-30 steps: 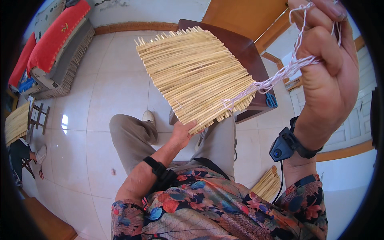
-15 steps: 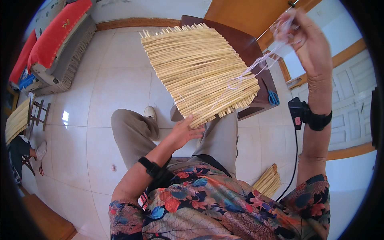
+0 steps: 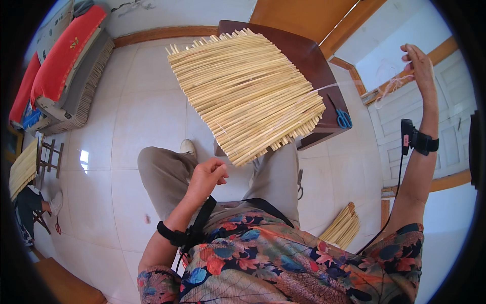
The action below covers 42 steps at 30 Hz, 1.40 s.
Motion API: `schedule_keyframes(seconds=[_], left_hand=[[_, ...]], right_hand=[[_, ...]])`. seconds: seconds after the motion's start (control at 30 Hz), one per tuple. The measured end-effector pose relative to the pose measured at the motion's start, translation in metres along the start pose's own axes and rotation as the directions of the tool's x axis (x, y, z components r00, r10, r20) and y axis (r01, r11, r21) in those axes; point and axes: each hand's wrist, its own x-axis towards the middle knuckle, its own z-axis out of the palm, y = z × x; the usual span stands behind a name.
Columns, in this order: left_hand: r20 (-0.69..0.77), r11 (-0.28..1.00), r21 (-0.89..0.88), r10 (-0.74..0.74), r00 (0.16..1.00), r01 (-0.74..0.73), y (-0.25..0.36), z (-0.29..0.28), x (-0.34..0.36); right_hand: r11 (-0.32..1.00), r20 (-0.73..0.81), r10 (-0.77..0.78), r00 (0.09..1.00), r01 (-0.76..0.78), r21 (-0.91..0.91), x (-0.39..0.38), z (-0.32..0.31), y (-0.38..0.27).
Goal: The person weaves together a bamboo mat using thread, threading it through the slats and tying knots by hand to secure the structure.
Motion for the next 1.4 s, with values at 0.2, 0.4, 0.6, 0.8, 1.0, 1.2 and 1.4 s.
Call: schedule_keyframes(seconds=[0.2,0.4,0.6,0.8,1.0,1.2,1.4], left_hand=[[0.141,0.941,-0.304,-0.11,0.984,0.149,-0.004,0.008,0.0],[0.209,0.802,-0.571,-0.067,0.976,0.177,-0.007,0.026,0.009],[0.151,0.703,-0.7,-0.028,0.988,0.127,-0.01,0.042,0.027],[0.037,0.647,-0.762,0.008,0.999,0.023,-0.015,0.058,0.04],[-0.065,0.74,-0.658,0.126,0.99,-0.137,-0.009,0.053,0.035],[-0.163,0.836,-0.495,0.178,0.971,-0.236,0.047,0.03,0.013],[-0.263,0.887,-0.262,0.312,0.913,-0.379,0.094,0.025,-0.019]], right_hand=[[0.895,0.008,-0.445,0.896,0.444,0.053,-0.008,0.04,-0.021],[0.731,0.053,-0.427,0.902,0.31,0.608,-0.042,0.064,-0.09],[0.568,0.406,-0.331,0.852,-0.163,0.806,-0.075,0.086,-0.104],[0.358,0.536,-0.316,0.783,-0.426,0.831,-0.104,0.093,-0.072],[0.302,0.65,-0.323,0.688,-0.576,0.76,-0.174,0.156,-0.018],[0.474,0.643,-0.354,0.679,-0.462,0.749,-0.212,0.191,-0.025],[0.362,0.085,-0.486,0.87,0.111,0.926,-0.229,0.212,-0.058]])
